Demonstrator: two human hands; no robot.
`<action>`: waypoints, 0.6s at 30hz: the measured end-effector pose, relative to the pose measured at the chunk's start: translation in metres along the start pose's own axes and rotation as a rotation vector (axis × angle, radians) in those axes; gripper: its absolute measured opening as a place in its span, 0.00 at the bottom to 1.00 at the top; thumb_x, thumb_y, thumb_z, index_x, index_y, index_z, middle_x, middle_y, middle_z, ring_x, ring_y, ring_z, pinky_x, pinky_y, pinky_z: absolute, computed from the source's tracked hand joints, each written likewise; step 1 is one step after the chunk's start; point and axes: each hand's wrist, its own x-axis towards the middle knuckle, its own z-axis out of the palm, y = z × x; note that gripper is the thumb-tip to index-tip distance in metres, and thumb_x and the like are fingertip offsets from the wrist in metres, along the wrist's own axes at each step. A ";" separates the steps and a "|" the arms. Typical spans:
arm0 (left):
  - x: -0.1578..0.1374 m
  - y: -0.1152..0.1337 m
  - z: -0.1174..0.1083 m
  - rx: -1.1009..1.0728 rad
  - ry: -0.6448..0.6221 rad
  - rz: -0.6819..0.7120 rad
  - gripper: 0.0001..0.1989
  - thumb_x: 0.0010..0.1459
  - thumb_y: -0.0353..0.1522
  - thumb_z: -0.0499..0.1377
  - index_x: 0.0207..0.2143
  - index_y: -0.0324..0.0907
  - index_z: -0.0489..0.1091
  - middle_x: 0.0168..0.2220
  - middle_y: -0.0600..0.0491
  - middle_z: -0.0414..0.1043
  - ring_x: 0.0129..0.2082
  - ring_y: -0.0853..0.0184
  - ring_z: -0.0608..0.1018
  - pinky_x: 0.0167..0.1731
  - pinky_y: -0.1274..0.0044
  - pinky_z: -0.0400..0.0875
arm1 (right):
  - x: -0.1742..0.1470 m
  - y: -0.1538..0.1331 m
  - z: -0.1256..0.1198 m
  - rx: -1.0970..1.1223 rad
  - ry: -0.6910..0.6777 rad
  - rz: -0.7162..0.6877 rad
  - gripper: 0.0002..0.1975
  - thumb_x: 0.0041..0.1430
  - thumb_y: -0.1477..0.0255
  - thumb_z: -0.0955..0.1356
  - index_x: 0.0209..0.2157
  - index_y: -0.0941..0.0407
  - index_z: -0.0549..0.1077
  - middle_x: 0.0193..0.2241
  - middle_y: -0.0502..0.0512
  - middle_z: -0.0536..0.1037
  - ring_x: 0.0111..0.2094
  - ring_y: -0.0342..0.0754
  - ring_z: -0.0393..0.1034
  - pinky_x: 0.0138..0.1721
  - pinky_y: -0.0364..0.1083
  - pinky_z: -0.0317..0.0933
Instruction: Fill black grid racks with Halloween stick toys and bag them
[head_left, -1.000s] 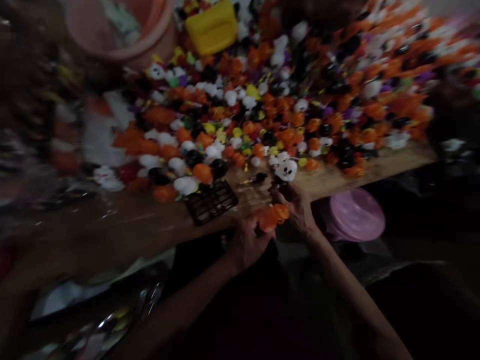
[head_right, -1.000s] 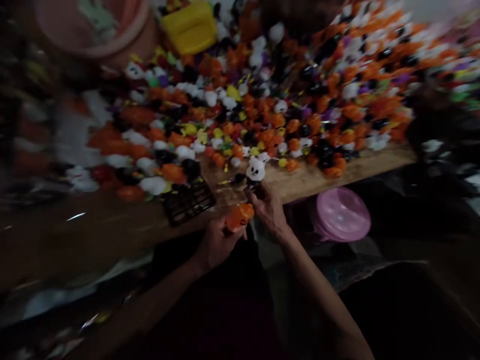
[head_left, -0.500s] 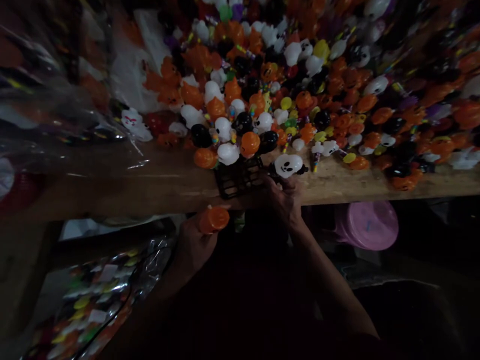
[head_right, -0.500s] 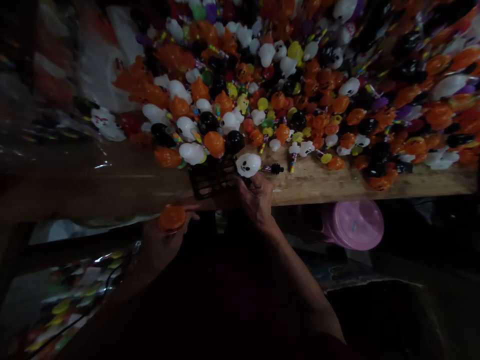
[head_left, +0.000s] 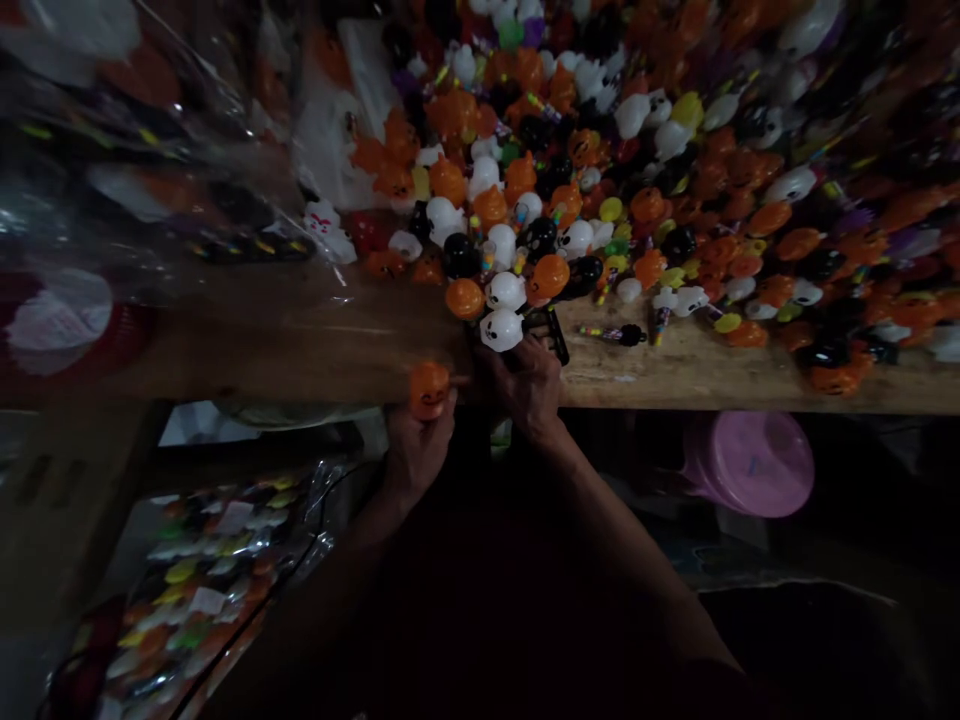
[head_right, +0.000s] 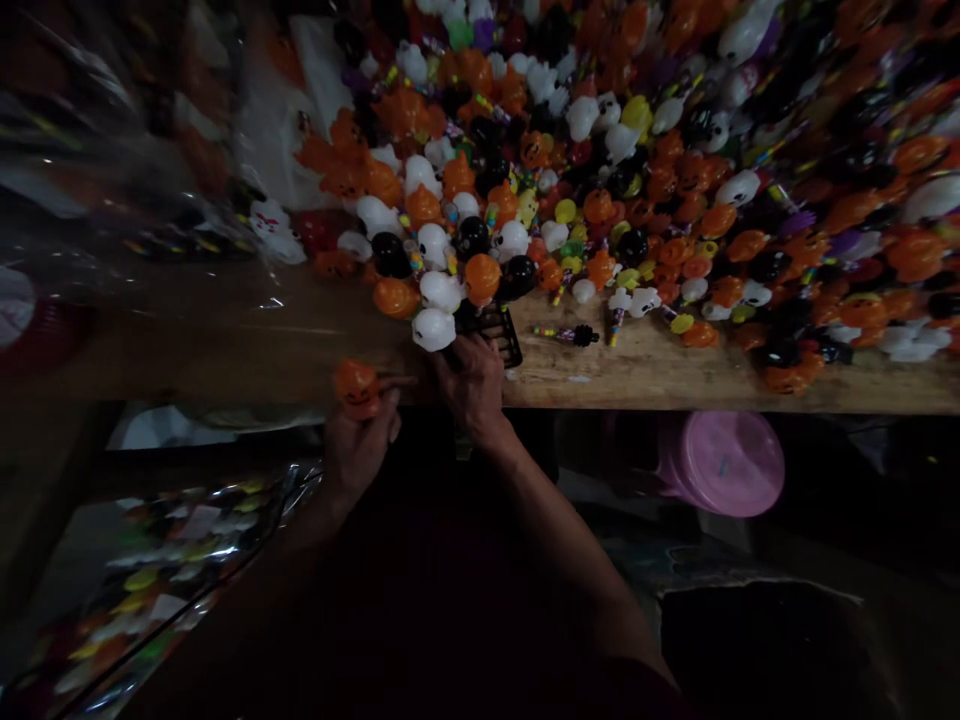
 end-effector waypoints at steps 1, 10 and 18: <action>0.001 0.002 0.001 -0.068 -0.003 -0.020 0.17 0.61 0.44 0.60 0.40 0.40 0.78 0.21 0.56 0.70 0.15 0.75 0.61 0.16 0.80 0.55 | 0.000 0.001 0.000 -0.009 -0.002 -0.002 0.13 0.64 0.64 0.71 0.26 0.54 0.75 0.30 0.56 0.80 0.35 0.52 0.72 0.43 0.51 0.63; -0.001 -0.002 0.005 -0.495 -0.158 -0.062 0.14 0.57 0.37 0.64 0.45 0.41 0.75 0.40 0.49 0.80 0.21 0.77 0.65 0.21 0.80 0.59 | 0.004 0.007 0.007 -0.037 -0.078 -0.110 0.14 0.67 0.60 0.67 0.32 0.53 0.75 0.31 0.57 0.78 0.38 0.54 0.71 0.46 0.52 0.64; -0.008 -0.001 0.004 -0.310 -0.252 0.090 0.16 0.67 0.44 0.58 0.45 0.41 0.73 0.42 0.48 0.78 0.28 0.72 0.73 0.29 0.79 0.71 | 0.005 0.010 0.005 -0.039 -0.114 -0.171 0.12 0.69 0.65 0.67 0.32 0.55 0.75 0.31 0.56 0.79 0.38 0.52 0.71 0.45 0.50 0.65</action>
